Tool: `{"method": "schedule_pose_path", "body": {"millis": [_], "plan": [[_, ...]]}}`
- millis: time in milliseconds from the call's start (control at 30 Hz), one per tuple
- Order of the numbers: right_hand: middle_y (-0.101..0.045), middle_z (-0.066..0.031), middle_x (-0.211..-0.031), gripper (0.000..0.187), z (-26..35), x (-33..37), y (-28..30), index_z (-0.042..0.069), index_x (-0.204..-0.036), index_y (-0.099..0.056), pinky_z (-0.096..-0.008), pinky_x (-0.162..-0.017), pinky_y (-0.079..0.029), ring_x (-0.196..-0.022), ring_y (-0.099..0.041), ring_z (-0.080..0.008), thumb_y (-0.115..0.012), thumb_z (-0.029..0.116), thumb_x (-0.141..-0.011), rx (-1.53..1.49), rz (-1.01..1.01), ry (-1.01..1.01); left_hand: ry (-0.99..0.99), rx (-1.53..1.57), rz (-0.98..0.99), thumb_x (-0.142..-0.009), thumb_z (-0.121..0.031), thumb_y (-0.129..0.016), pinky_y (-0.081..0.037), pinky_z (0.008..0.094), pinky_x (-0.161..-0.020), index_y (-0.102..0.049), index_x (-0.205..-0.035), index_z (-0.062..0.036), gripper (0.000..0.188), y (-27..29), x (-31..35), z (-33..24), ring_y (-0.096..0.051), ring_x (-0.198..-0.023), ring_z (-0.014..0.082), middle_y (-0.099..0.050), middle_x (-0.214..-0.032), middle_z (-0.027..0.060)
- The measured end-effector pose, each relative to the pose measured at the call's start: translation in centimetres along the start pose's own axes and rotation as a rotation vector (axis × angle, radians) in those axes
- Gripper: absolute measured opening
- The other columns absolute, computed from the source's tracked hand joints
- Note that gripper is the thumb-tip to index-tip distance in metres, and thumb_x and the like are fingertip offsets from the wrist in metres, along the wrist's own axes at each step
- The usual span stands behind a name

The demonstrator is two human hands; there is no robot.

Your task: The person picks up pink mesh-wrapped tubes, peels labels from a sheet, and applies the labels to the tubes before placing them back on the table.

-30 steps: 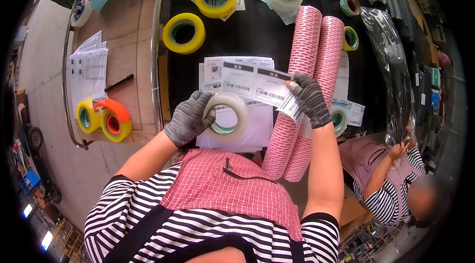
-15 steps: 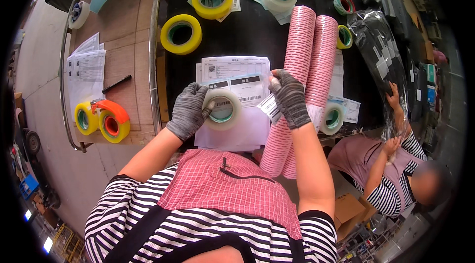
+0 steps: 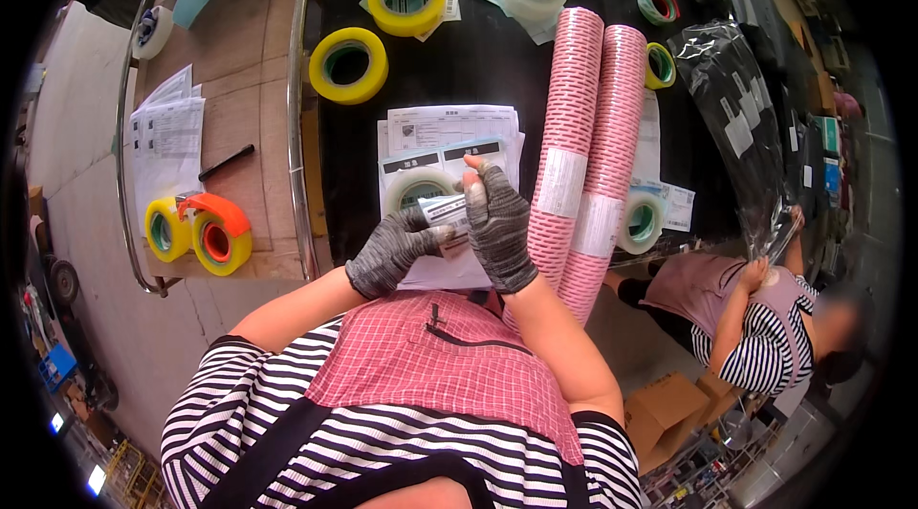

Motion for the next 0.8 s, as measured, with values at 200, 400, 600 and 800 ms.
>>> {"method": "schedule_pose_path", "body": {"millis": [200,400,600,800], "plan": [[-0.058,-0.0247,-0.124,0.05,-9.3,-3.5,0.6,-0.001,-0.133,-0.05,-0.0445,-0.1,-0.046,-0.114,-0.058,-0.0373,-0.065,0.016,-0.089,0.563,-0.011,0.039,-0.039,-0.15,-0.155,-0.092,-0.02,-0.069,-0.05,0.0312,-0.098,-0.068,-0.12,-0.0031,0.033,4.2,0.1,1.4,-0.065,-0.103,0.0161,-0.071,-0.108,0.0088],[-0.06,-0.0256,-0.125,0.06,-11.5,-6.7,1.3,0.001,-0.132,-0.05,-0.0439,-0.099,-0.048,-0.114,-0.06,-0.0379,-0.075,0.022,-0.082,0.566,0.107,-0.3,-0.035,-0.154,-0.172,-0.093,-0.014,-0.065,-0.052,0.0292,-0.092,-0.067,-0.121,-0.0014,0.03,4.5,-0.2,2.0,-0.065,-0.097,0.0133,-0.072,-0.105,0.0086],[-0.069,-0.0257,-0.104,0.041,-10.5,-7.9,0.8,-0.001,-0.111,-0.066,-0.0443,-0.09,-0.051,-0.102,-0.066,-0.0389,-0.071,0.029,-0.085,0.706,0.308,-0.366,-0.053,-0.148,-0.183,-0.091,-0.019,-0.07,-0.05,0.0303,-0.097,-0.067,-0.12,-0.0021,0.034,4.8,0.6,1.7,-0.065,-0.102,0.0151,-0.071,-0.108,0.0082],[-0.069,-0.0272,-0.102,0.042,-14.0,-5.0,0.8,-0.006,-0.11,-0.067,-0.042,-0.086,-0.053,-0.096,-0.069,-0.037,-0.071,0.027,-0.085,0.536,0.343,-0.364,-0.058,-0.12,-0.183,-0.091,-0.019,-0.071,-0.049,0.0274,-0.094,-0.068,-0.119,-0.0009,0.033,5.4,1.6,2.3,-0.063,-0.101,0.0135,-0.071,-0.108,0.0069]]}}
Point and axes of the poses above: each hand's wrist, its own x-axis away from the middle knuckle, its own y-axis out of the back of the hand, z = x × y, the point moved 5 cm from there along -x, towards the middle knuckle
